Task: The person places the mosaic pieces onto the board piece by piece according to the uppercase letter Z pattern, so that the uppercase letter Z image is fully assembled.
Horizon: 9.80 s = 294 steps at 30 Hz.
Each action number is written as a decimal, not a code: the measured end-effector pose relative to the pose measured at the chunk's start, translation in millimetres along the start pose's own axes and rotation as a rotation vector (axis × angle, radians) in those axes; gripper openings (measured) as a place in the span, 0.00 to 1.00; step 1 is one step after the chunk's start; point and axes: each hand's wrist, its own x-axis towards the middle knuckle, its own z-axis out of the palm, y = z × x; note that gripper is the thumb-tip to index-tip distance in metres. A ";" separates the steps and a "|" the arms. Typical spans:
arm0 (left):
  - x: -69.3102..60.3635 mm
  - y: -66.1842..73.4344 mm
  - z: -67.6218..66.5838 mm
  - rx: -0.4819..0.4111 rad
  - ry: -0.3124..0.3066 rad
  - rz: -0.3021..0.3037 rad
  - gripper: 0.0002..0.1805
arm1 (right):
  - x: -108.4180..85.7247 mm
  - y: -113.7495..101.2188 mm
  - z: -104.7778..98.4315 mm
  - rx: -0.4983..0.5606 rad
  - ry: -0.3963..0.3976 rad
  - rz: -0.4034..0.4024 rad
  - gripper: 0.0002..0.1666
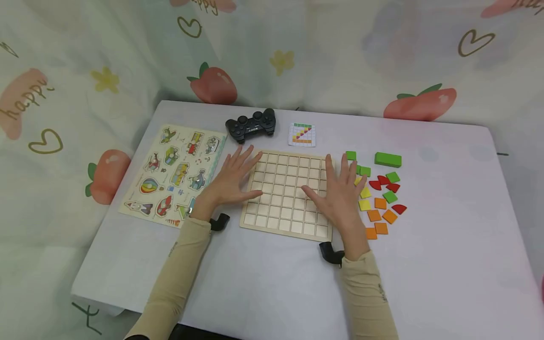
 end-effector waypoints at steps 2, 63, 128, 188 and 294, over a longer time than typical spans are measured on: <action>0.4 -5.3 0.8 -0.086 0.001 0.005 0.53 | 0.2 2.6 -1.1 0.019 0.014 -0.002 0.57; 4.1 -42.5 26.9 -0.117 0.036 0.051 0.43 | 59.3 -27.9 -7.9 0.400 0.151 -0.044 0.11; 5.2 -40.7 21.5 -0.106 0.052 0.027 0.42 | 82.7 30.3 -21.7 0.406 0.202 0.144 0.17; 4.6 -40.6 20.5 -0.114 0.065 0.036 0.42 | 38.2 79.7 -39.7 0.258 0.002 0.252 0.19; 1.9 -33.0 21.2 -0.080 0.044 0.030 0.41 | 62.7 0.0 7.3 0.523 0.174 -0.056 0.12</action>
